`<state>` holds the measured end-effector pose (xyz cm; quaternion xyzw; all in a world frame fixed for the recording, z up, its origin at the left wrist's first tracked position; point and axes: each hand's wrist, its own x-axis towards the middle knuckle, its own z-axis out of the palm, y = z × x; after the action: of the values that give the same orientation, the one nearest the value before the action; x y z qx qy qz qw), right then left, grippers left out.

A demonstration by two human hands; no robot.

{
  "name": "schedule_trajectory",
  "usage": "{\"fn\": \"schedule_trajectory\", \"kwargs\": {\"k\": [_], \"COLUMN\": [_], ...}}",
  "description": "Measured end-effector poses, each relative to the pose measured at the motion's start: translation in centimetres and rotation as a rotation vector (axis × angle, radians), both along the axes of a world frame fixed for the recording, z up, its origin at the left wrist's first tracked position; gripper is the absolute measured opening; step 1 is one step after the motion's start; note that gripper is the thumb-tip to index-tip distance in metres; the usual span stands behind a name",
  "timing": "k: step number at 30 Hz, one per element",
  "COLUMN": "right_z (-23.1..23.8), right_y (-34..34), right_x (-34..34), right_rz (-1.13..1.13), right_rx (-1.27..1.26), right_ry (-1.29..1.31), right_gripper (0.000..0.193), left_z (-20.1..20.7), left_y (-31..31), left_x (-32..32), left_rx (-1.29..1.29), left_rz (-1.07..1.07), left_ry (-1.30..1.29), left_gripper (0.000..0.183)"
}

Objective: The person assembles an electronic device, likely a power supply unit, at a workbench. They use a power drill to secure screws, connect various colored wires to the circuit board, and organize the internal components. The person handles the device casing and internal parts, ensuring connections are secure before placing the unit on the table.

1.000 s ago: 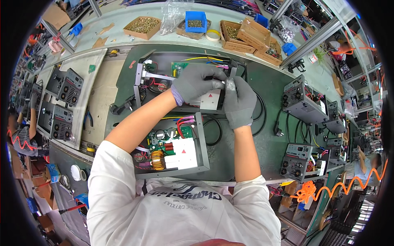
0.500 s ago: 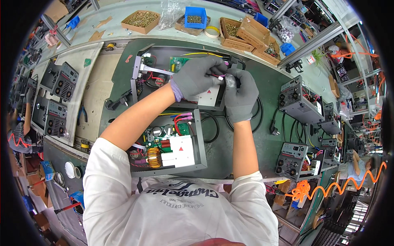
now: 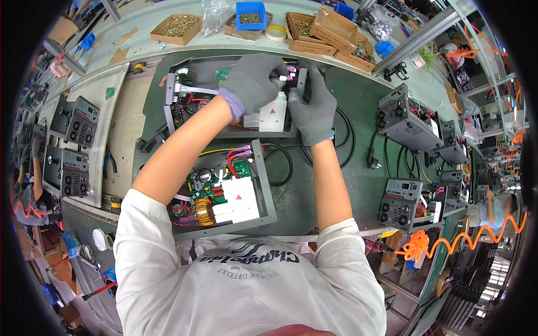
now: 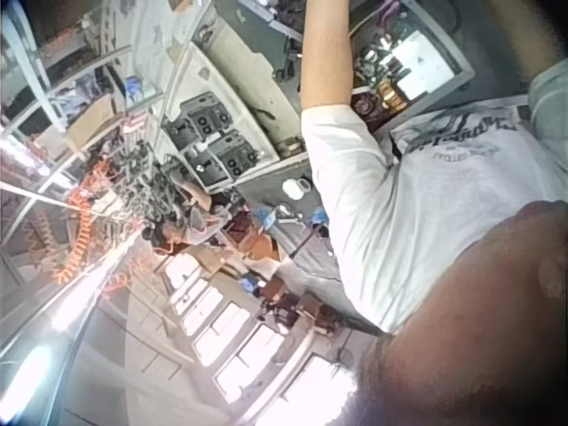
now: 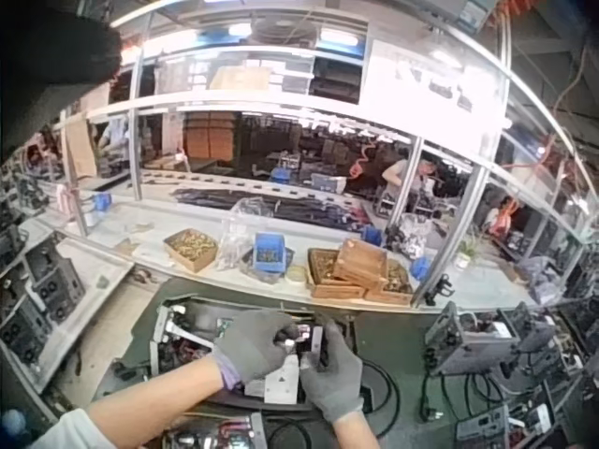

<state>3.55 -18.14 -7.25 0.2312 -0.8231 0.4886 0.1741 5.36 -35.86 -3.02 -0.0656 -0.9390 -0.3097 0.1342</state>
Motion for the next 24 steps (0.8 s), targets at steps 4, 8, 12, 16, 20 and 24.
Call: {"fn": "schedule_trajectory", "kwargs": {"k": [4,8,12,16,20,24], "right_z": [0.1,-0.1,0.3,0.8,-0.1,-0.1], "right_y": [-0.3,-0.3,-0.2,0.0,-0.3,-0.6], "right_x": [0.1,0.1,0.2,0.5,0.4,0.5], "right_rz": [0.002,-0.002,-0.028,-0.090,-0.113,-0.144], "right_rx": [-0.042,-0.060,-0.015,0.100,0.130,0.149], "right_ry": [-0.055,-0.093,-0.052,0.050,0.085,0.007], "right_gripper": [0.063,0.063,0.063,0.067,0.067,0.066], "left_z": [-0.9,-2.1,-2.3,-2.4,-3.3,-3.5], "left_y": [0.6,0.8,1.0,1.5,2.3,2.7], "left_x": [-0.2,0.0,0.3,0.4,-0.2,-0.1], "left_rx": [-0.187,-0.265,-0.330,-0.365,-0.348,-0.306], "left_rz": [0.054,0.049,0.037,0.055,0.071,0.095], "left_ry": [0.159,0.316,0.441,0.461,0.474,0.458], "left_gripper": [0.020,0.018,0.017,0.021,0.022,0.023]}}
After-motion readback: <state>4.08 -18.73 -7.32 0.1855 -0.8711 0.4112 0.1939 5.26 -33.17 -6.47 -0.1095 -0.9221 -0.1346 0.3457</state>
